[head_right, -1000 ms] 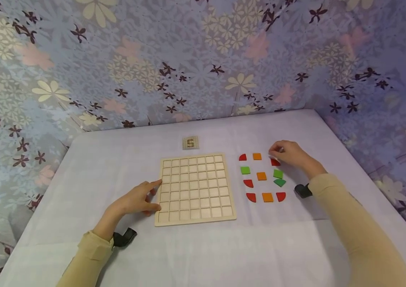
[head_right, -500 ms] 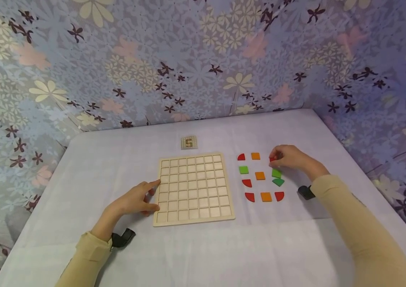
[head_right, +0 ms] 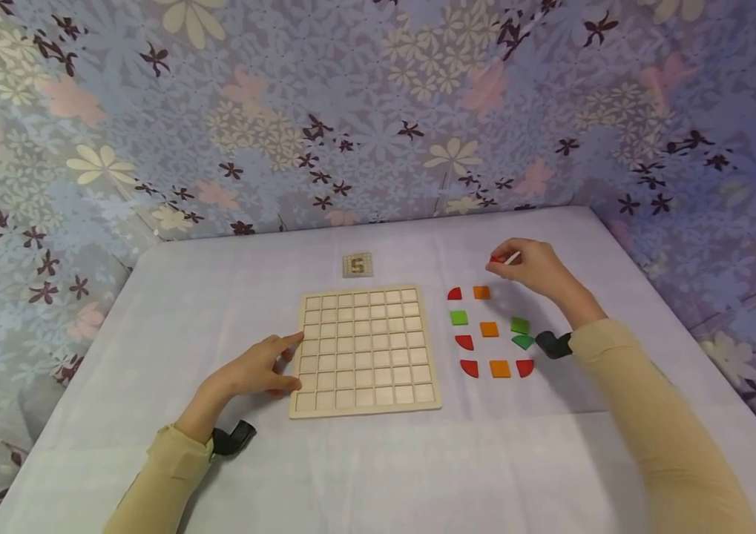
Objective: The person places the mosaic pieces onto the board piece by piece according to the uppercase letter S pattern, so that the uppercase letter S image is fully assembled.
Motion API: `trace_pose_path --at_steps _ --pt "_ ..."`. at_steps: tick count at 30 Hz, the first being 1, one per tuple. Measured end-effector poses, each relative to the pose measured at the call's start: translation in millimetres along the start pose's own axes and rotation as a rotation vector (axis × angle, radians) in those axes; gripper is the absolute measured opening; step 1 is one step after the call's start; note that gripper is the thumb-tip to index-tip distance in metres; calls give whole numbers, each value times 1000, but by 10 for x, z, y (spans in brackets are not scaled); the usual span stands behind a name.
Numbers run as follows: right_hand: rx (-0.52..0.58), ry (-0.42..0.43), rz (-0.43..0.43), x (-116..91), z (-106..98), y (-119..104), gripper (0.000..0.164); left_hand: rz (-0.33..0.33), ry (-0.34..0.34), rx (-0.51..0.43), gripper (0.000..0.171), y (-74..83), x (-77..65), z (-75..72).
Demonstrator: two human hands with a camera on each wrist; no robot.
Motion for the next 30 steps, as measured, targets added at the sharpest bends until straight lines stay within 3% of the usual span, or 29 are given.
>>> trace_pose_path --at_steps 6,15,21,30 --pt "46 19 -67 130 79 -456 35 -18 5 -10 84 -1 3 -20" --pt "93 -63 -221 299 444 -989 34 -16 -3 -42 84 -33 10 -14" --pt "107 -146 -273 396 760 -1209 26 -12 -5 -22 84 -43 20 -13" --pt "91 -255 -402 451 1194 -1442 28 -14 -5 -7 84 -40 10 -22"
Point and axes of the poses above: each hand's wrist, its own x-axis towards the middle knuckle, its own z-axis out of the palm, y = z × x, the point moved 8 cm from there along x, towards the middle knuckle, and after that the axes turned 8 degrees about -y, right-handed, at the moved point
